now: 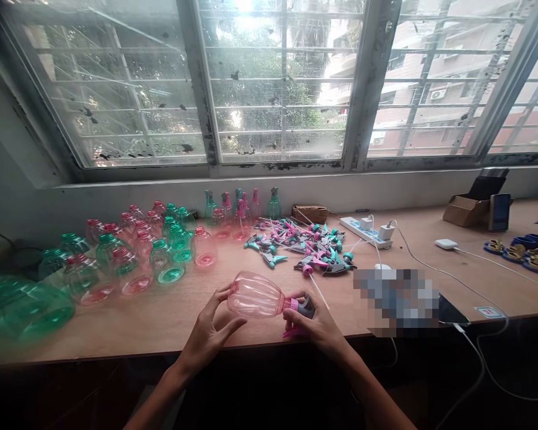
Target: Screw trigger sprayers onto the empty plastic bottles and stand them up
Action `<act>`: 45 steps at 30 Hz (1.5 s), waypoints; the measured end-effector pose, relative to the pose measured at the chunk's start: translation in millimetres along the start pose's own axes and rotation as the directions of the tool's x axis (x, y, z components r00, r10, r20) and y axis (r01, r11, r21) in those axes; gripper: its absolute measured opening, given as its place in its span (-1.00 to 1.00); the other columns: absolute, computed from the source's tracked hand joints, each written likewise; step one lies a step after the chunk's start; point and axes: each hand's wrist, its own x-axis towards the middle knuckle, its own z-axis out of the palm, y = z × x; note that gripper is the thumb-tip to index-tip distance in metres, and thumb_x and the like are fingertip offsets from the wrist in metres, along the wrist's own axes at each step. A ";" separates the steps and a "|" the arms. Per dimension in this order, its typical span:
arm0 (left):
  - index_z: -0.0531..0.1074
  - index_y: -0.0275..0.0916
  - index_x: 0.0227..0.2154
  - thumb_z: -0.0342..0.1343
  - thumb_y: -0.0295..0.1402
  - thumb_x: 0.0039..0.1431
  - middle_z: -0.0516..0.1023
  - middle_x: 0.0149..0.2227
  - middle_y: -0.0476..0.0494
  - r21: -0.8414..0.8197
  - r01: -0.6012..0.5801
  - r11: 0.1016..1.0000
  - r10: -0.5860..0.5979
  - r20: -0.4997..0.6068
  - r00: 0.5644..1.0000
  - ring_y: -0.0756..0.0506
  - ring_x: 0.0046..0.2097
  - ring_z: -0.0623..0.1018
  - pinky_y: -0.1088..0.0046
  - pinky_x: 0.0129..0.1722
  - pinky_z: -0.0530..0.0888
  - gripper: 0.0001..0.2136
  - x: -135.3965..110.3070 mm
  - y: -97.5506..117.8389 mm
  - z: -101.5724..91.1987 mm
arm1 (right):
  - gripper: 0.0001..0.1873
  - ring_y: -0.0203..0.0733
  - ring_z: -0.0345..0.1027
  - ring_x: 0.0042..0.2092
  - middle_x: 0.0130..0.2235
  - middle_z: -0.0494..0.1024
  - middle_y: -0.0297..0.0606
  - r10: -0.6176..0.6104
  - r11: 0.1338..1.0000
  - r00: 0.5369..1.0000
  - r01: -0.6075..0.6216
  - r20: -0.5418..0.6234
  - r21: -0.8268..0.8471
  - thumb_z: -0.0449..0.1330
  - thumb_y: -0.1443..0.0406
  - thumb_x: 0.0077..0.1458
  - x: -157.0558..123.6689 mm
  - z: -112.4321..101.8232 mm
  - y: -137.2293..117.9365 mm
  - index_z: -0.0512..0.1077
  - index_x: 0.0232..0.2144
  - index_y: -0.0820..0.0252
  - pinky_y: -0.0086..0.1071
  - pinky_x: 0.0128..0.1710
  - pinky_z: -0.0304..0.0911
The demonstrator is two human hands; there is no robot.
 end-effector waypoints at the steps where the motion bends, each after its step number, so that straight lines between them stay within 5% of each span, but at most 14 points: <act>1: 0.34 -0.13 0.10 0.24 -0.25 0.21 0.36 0.23 -0.27 -0.008 0.014 1.000 -0.014 -0.004 1.000 -0.28 0.29 0.32 0.05 0.28 0.23 -0.59 -0.1 0.9 -0.5 | -0.57 -0.16 0.50 -0.44 -0.47 0.57 -0.35 0.013 1.000 1.000 -0.013 0.001 -0.003 0.44 0.07 -0.04 -0.4 0.2 0.0 0.40 -0.25 0.17 -0.27 -0.43 0.54; 5: 0.39 -0.13 0.05 0.15 -0.24 0.29 0.36 0.24 -0.24 -0.020 0.033 0.999 -0.033 -0.010 0.999 -0.26 0.30 0.31 0.10 0.28 0.24 -0.70 0.8 2.6 -1.0 | -0.53 -0.14 0.51 -0.43 -0.46 0.58 -0.34 0.041 0.999 0.999 -0.041 -0.004 0.016 0.46 0.07 -0.08 -1.2 0.4 -0.2 0.41 -0.23 0.17 -0.21 -0.41 0.57; 11: 0.24 -0.04 0.21 0.18 -0.29 0.27 0.32 0.28 -0.17 0.040 -0.028 0.999 0.028 0.002 1.000 -0.21 0.33 0.26 0.11 0.32 0.18 -0.52 0.1 0.1 0.2 | -0.56 -0.17 0.49 -0.44 -0.46 0.59 -0.32 0.037 0.999 0.999 -0.036 -0.016 0.039 0.44 0.03 -0.06 -0.2 1.0 -2.6 0.40 -0.30 0.18 -0.23 -0.45 0.57; 18: 0.36 -0.13 0.06 0.11 -0.25 0.31 0.32 0.29 -0.25 -0.026 0.039 0.999 -0.039 -0.020 0.999 -0.26 0.31 0.30 0.05 0.29 0.23 -0.71 -0.7 2.6 -0.5 | -0.53 -0.12 0.51 -0.44 -0.50 0.58 -0.32 0.059 0.998 0.998 -0.059 0.000 0.004 0.46 0.05 -0.08 -1.3 2.6 -4.2 0.41 -0.26 0.20 -0.17 -0.42 0.58; 28: 0.31 -0.10 0.09 0.24 -0.26 0.20 0.32 0.29 -0.25 -0.008 0.009 1.000 -0.009 -0.002 1.000 -0.28 0.31 0.30 0.01 0.29 0.22 -0.58 -2.5 -0.6 -0.1 | -0.55 -0.13 0.50 -0.44 -0.49 0.60 -0.31 0.063 0.997 0.997 -0.062 -0.031 0.038 0.43 0.02 -0.06 -1.2 1.7 -4.2 0.41 -0.28 0.18 -0.23 -0.44 0.55; 33: 0.35 -0.13 0.01 0.14 -0.25 0.29 0.28 0.31 -0.26 -0.040 0.039 0.998 -0.039 -0.001 0.999 -0.27 0.33 0.27 0.01 0.29 0.21 -0.73 -2.7 1.4 -1.5 | -0.54 -0.13 0.50 -0.42 -0.43 0.61 -0.28 0.071 0.996 0.997 -0.070 -0.016 0.061 0.44 0.04 -0.07 -0.9 2.7 -5.1 0.41 -0.28 0.19 -0.20 -0.42 0.56; 42: 0.32 -0.09 0.11 0.23 -0.25 0.22 0.35 0.26 -0.25 0.005 0.000 1.000 0.000 0.008 1.000 -0.28 0.30 0.31 0.00 0.28 0.24 -0.58 -1.7 0.1 -1.1 | -0.55 -0.15 0.51 -0.45 -0.43 0.62 -0.28 0.031 0.998 0.998 -0.028 -0.047 0.064 0.43 0.02 -0.05 -0.8 1.1 -4.4 0.39 -0.29 0.18 -0.26 -0.45 0.52; 45: 0.37 -0.12 0.04 0.16 -0.23 0.27 0.34 0.27 -0.26 -0.021 0.039 0.999 -0.039 -0.001 0.999 -0.29 0.31 0.30 0.00 0.28 0.24 -0.69 -2.4 2.2 -2.2 | -0.56 -0.15 0.51 -0.44 -0.42 0.61 -0.29 0.025 0.999 0.999 -0.024 -0.024 0.048 0.44 0.04 -0.05 -1.0 2.7 -4.6 0.40 -0.29 0.17 -0.25 -0.44 0.53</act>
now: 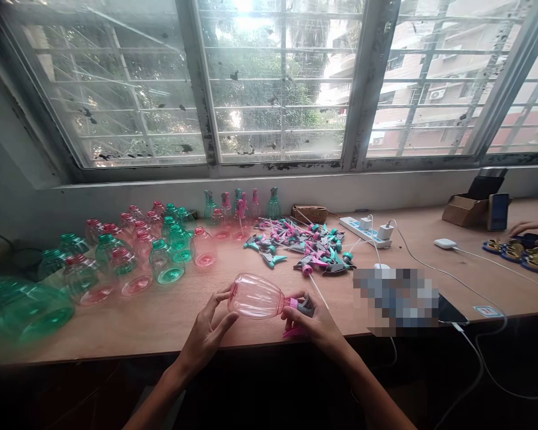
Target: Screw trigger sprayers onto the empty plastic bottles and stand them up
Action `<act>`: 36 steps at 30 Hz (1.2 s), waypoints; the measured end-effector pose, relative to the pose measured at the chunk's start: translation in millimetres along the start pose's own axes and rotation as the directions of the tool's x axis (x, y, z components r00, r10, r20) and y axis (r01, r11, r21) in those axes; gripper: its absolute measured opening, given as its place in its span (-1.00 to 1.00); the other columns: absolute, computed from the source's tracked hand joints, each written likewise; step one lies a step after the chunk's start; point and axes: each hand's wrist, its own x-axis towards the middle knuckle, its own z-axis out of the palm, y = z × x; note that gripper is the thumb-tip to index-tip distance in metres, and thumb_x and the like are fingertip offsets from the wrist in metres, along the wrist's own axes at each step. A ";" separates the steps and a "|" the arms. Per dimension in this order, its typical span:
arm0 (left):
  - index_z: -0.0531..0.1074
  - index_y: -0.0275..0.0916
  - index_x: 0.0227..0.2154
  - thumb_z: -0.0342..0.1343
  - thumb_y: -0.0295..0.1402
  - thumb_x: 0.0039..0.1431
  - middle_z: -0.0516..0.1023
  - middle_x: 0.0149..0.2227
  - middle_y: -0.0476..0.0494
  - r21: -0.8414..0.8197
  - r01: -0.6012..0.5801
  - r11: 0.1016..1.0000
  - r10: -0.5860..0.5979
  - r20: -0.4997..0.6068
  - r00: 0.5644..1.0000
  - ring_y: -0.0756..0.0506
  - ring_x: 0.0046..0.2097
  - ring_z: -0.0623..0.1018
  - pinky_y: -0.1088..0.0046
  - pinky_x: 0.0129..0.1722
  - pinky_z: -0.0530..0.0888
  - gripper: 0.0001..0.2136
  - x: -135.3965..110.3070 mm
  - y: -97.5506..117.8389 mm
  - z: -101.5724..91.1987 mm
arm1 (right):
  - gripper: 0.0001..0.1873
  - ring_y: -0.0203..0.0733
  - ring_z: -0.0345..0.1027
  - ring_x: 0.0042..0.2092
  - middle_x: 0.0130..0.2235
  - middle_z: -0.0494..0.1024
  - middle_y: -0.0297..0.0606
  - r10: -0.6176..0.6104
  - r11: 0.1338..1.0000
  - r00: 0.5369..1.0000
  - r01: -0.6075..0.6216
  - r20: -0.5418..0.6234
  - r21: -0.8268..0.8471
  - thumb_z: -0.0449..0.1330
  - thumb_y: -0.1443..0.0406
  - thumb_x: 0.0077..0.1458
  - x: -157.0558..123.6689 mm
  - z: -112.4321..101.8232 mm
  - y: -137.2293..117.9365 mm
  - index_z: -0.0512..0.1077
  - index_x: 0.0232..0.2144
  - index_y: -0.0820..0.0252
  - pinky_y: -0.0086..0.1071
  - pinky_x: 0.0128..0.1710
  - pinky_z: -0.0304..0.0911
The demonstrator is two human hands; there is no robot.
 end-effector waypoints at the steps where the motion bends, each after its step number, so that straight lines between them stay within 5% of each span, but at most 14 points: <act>1: 0.38 -0.12 0.02 0.13 -0.23 0.30 0.34 0.27 -0.25 -0.005 0.008 1.000 -0.008 -0.003 1.000 -0.28 0.32 0.29 0.01 0.28 0.24 -0.73 0.1 0.4 -0.1 | -0.56 -0.15 0.50 -0.44 -0.42 0.62 -0.29 -0.004 1.000 1.000 0.004 0.004 -0.001 0.44 0.04 -0.05 0.0 0.3 0.1 0.40 -0.29 0.17 -0.26 -0.44 0.53; 9: 0.31 -0.04 0.18 0.09 -0.29 0.33 0.34 0.27 -0.17 0.102 -0.076 0.992 0.073 0.025 0.997 -0.22 0.32 0.28 0.09 0.29 0.22 -0.62 3.4 -3.4 2.0 | -0.58 -0.17 0.50 -0.45 -0.42 0.62 -0.27 -0.031 0.999 0.999 0.031 -0.042 0.009 0.40 0.05 0.01 1.5 -3.9 0.5 0.39 -0.26 0.19 -0.30 -0.44 0.49; 17: 0.38 -0.12 0.05 0.11 -0.20 0.31 0.38 0.23 -0.22 0.052 0.031 0.998 -0.031 0.003 1.000 -0.27 0.29 0.33 0.08 0.27 0.26 -0.71 1.3 -0.2 1.4 | -0.58 -0.18 0.50 -0.45 -0.47 0.61 -0.34 -0.004 0.999 1.000 0.005 0.016 -0.043 0.43 0.09 -0.02 1.5 -3.5 2.9 0.39 -0.24 0.17 -0.34 -0.45 0.48; 21: 0.31 -0.07 0.15 0.09 -0.24 0.33 0.32 0.27 -0.18 0.092 -0.034 0.995 0.032 0.027 0.999 -0.24 0.31 0.28 0.09 0.29 0.22 -0.64 2.9 -4.0 2.8 | -0.62 -0.19 0.50 -0.45 -0.49 0.61 -0.32 -0.042 0.998 0.999 0.041 -0.011 -0.037 0.41 0.10 0.03 2.5 -3.6 3.8 0.40 -0.25 0.19 -0.36 -0.42 0.47; 32: 0.28 -0.09 0.16 0.13 -0.20 0.30 0.40 0.20 -0.19 0.111 0.014 0.994 -0.014 -0.004 1.000 -0.24 0.26 0.36 0.11 0.26 0.27 -0.60 0.1 -5.4 3.3 | -0.52 -0.16 0.48 -0.45 -0.49 0.58 -0.35 0.037 0.999 0.999 -0.036 0.025 -0.019 0.47 0.08 -0.07 2.2 -2.4 2.2 0.39 -0.21 0.18 -0.21 -0.43 0.55; 36: 0.20 -0.03 0.23 0.09 -0.26 0.34 0.32 0.26 -0.16 0.127 -0.056 0.990 0.055 0.016 0.998 -0.19 0.31 0.27 0.14 0.30 0.21 -0.57 1.3 -6.3 4.5 | -0.54 -0.16 0.49 -0.44 -0.48 0.58 -0.34 0.039 0.999 0.999 -0.039 -0.001 -0.008 0.46 0.06 -0.07 1.2 -2.0 0.8 0.40 -0.24 0.17 -0.23 -0.44 0.55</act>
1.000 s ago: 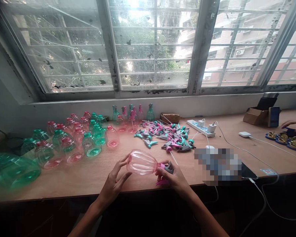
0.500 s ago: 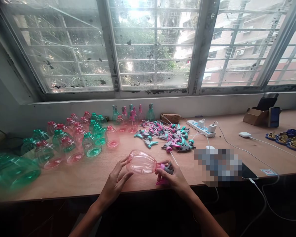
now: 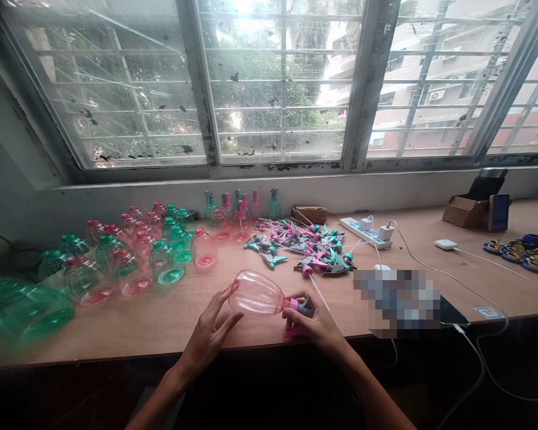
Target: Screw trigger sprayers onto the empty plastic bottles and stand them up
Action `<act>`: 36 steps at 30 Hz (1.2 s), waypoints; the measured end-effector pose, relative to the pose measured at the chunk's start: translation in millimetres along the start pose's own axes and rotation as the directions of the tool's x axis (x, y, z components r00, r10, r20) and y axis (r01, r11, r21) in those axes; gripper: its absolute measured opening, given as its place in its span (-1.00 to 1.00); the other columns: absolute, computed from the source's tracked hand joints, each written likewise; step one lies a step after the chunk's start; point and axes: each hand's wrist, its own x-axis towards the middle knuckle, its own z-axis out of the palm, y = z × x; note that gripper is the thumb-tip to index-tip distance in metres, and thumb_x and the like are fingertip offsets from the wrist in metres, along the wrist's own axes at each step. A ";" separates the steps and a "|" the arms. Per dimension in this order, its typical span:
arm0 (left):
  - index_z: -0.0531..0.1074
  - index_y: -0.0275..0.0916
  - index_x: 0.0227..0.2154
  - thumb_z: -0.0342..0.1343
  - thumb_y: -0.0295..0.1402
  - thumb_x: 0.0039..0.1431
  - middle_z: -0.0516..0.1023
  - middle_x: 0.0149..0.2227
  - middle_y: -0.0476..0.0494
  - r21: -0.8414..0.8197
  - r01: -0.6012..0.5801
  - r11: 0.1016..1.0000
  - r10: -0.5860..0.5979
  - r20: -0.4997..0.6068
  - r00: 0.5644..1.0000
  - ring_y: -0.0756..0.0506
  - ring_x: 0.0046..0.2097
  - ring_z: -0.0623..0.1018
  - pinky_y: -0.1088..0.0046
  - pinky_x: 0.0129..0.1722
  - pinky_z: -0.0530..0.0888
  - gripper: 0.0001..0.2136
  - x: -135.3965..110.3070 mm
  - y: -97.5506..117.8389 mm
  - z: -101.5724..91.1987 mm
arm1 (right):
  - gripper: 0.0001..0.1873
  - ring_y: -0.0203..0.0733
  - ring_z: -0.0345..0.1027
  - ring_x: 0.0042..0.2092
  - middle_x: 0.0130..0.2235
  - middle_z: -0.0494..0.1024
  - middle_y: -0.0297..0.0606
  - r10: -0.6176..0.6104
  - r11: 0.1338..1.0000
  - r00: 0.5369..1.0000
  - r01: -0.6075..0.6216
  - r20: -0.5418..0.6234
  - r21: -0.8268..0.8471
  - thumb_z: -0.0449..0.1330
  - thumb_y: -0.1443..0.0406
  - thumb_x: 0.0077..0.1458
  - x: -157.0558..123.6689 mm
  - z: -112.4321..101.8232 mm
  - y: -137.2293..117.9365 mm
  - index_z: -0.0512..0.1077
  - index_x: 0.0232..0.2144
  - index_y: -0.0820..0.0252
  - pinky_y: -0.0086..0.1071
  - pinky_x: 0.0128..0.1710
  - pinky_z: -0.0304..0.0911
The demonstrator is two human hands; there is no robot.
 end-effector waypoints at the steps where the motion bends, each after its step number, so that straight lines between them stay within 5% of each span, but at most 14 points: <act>1: 0.17 -0.01 0.25 0.07 -0.28 0.35 0.29 0.28 -0.15 0.008 -0.027 1.000 0.027 -0.004 1.000 -0.18 0.32 0.25 0.15 0.31 0.19 -0.56 0.3 0.1 0.3 | -0.54 -0.16 0.49 -0.43 -0.45 0.59 -0.33 0.006 1.000 1.000 -0.006 -0.004 0.018 0.45 0.06 -0.06 -0.7 0.2 -0.5 0.40 -0.25 0.17 -0.23 -0.44 0.55; 6: 0.19 -0.05 0.22 0.15 -0.27 0.29 0.30 0.28 -0.19 -0.012 -0.023 1.000 0.022 -0.009 1.000 -0.21 0.31 0.28 0.12 0.31 0.21 -0.52 -0.5 2.2 -0.4 | -0.55 -0.15 0.50 -0.41 -0.39 0.61 -0.30 0.015 0.999 1.000 -0.015 -0.005 0.034 0.45 0.06 -0.05 -1.8 0.8 -0.7 0.39 -0.25 0.16 -0.21 -0.42 0.55; 13: 0.31 -0.10 0.04 0.12 -0.25 0.31 0.27 0.30 -0.22 -0.123 0.050 0.991 -0.050 0.002 0.999 -0.22 0.33 0.26 0.09 0.30 0.21 -0.72 -0.8 2.5 -3.0 | -0.60 -0.13 0.51 -0.47 -0.48 0.63 -0.26 -0.052 0.996 0.998 0.055 0.043 -0.075 0.40 0.06 0.01 1.2 -1.0 2.3 0.42 -0.27 0.22 -0.26 -0.43 0.50; 19: 0.31 -0.06 0.08 0.18 -0.33 0.27 0.34 0.24 -0.20 -0.097 -0.045 0.994 0.042 -0.034 0.999 -0.21 0.30 0.30 0.08 0.28 0.22 -0.65 1.2 2.6 -2.5 | -0.65 -0.18 0.51 -0.43 -0.35 0.63 -0.23 -0.058 0.997 0.997 0.057 0.041 0.046 0.38 0.11 0.08 -1.1 -1.4 2.6 0.39 -0.26 0.21 -0.26 -0.41 0.51; 27: 0.32 -0.11 0.03 0.15 -0.28 0.29 0.28 0.29 -0.26 -0.131 0.024 0.991 -0.023 0.007 1.000 -0.24 0.32 0.28 0.04 0.29 0.21 -0.72 -0.3 4.6 -4.6 | -0.66 -0.17 0.51 -0.43 -0.36 0.64 -0.22 -0.082 0.997 0.995 0.082 0.051 -0.002 0.37 0.12 0.10 -0.1 -0.8 3.2 0.39 -0.25 0.22 -0.26 -0.40 0.51; 36: 0.30 -0.08 0.08 0.27 -0.28 0.19 0.32 0.28 -0.25 -0.093 -0.008 0.996 0.010 0.012 1.000 -0.27 0.30 0.31 -0.01 0.28 0.23 -0.57 0.8 2.3 -4.6 | -0.64 -0.17 0.51 -0.45 -0.37 0.65 -0.23 -0.063 0.998 0.997 0.062 0.034 0.028 0.37 0.08 0.07 -2.2 0.7 -1.4 0.39 -0.27 0.19 -0.30 -0.43 0.49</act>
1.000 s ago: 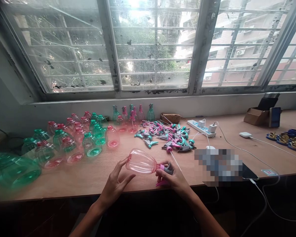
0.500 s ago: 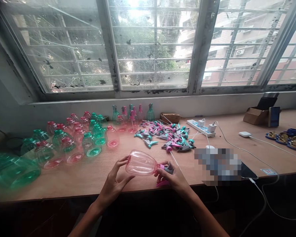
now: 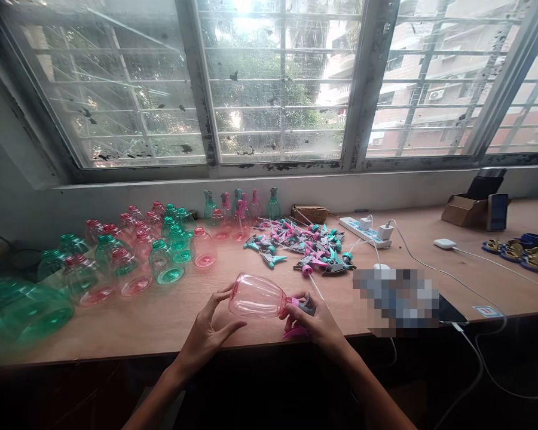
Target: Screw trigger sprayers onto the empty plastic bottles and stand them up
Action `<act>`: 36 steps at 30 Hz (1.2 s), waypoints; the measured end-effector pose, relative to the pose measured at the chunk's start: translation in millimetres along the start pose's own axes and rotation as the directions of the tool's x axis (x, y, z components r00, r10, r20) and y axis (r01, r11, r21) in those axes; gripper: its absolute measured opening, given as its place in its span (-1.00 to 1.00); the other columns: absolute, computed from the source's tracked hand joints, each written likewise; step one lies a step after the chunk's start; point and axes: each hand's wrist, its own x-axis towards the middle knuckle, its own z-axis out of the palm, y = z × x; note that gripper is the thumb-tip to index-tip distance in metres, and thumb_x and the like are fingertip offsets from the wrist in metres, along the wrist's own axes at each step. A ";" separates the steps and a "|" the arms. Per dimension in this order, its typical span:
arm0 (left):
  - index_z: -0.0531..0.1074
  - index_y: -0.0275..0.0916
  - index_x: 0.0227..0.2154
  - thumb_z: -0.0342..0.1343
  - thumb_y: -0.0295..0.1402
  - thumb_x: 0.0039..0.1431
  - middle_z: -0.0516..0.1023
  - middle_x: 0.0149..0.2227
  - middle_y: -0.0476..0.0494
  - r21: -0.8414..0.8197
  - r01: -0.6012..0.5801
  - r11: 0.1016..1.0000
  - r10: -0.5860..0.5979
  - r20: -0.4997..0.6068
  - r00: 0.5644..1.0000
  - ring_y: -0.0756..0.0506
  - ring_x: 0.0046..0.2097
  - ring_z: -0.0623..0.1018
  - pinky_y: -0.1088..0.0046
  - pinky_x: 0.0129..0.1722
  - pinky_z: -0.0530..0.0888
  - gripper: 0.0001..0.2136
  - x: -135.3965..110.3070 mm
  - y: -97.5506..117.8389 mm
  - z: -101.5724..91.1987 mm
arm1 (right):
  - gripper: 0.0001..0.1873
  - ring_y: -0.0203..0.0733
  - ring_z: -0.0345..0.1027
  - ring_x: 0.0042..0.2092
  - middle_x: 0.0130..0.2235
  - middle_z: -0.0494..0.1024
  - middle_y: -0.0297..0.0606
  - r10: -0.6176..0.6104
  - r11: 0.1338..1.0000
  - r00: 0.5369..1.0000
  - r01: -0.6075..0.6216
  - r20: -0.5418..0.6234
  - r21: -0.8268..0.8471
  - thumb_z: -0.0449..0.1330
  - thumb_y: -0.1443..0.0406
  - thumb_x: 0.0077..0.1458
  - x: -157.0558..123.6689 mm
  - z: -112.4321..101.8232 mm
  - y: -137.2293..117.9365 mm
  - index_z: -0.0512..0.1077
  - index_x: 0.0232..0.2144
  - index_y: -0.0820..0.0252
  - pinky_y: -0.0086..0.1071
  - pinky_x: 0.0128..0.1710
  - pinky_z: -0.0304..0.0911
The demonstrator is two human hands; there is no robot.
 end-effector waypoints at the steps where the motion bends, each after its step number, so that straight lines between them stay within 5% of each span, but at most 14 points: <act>1: 0.31 -0.10 0.07 0.27 -0.26 0.17 0.31 0.29 -0.26 -0.003 0.009 1.000 -0.009 0.006 1.000 -0.29 0.31 0.29 -0.01 0.28 0.23 -0.57 -0.3 1.1 -0.3 | -0.64 -0.17 0.52 -0.45 -0.38 0.66 -0.23 0.002 1.000 1.000 -0.002 0.003 -0.011 0.37 0.07 0.06 -0.3 0.4 -0.3 0.39 -0.28 0.19 -0.30 -0.43 0.48; 6: 0.37 -0.11 0.03 0.14 -0.24 0.29 0.29 0.31 -0.25 -0.013 0.023 1.000 -0.023 -0.002 1.000 -0.28 0.33 0.26 0.00 0.28 0.23 -0.72 -0.1 3.8 -0.9 | -0.64 -0.16 0.53 -0.44 -0.35 0.67 -0.19 -0.001 0.999 1.000 0.001 0.017 -0.043 0.35 0.06 0.08 -0.2 -0.4 1.2 0.41 -0.29 0.21 -0.31 -0.40 0.45; 15: 0.32 -0.07 0.12 0.27 -0.25 0.18 0.36 0.24 -0.22 0.031 0.000 1.000 0.001 -0.008 1.000 -0.27 0.28 0.34 0.05 0.26 0.27 -0.55 0.0 0.2 -0.9 | -0.58 -0.17 0.53 -0.46 -0.38 0.67 -0.20 0.000 0.998 1.000 0.001 0.018 -0.059 0.35 -0.01 0.05 -0.2 1.7 -2.4 0.39 -0.32 0.20 -0.32 -0.40 0.40; 21: 0.36 -0.09 0.06 0.08 -0.26 0.34 0.31 0.29 -0.22 -0.010 0.032 0.999 -0.032 0.008 0.999 -0.25 0.32 0.28 0.04 0.28 0.25 -0.74 0.5 2.7 -1.2 | -0.56 -0.15 0.53 -0.46 -0.37 0.67 -0.20 -0.002 0.997 1.000 0.004 0.021 -0.082 0.36 -0.02 0.03 0.4 1.4 -2.6 0.40 -0.30 0.20 -0.31 -0.41 0.39; 30: 0.31 -0.10 0.10 0.25 -0.28 0.19 0.32 0.27 -0.28 0.011 -0.008 1.000 0.008 -0.001 1.000 -0.29 0.29 0.32 -0.01 0.26 0.26 -0.57 -1.1 1.9 0.2 | -0.59 -0.17 0.52 -0.47 -0.35 0.67 -0.18 0.007 0.998 1.000 -0.006 0.018 -0.055 0.35 0.01 0.06 0.5 1.7 -1.2 0.39 -0.29 0.20 -0.33 -0.43 0.37; 36: 0.32 -0.10 0.05 0.16 -0.29 0.28 0.26 0.31 -0.27 -0.003 -0.010 1.000 0.010 -0.007 1.000 -0.27 0.33 0.26 -0.01 0.29 0.21 -0.69 -0.5 0.5 0.7 | -0.58 -0.17 0.51 -0.47 -0.35 0.68 -0.17 0.015 0.998 1.000 -0.014 0.017 -0.053 0.37 0.01 0.03 1.5 0.5 -0.6 0.40 -0.29 0.21 -0.33 -0.44 0.37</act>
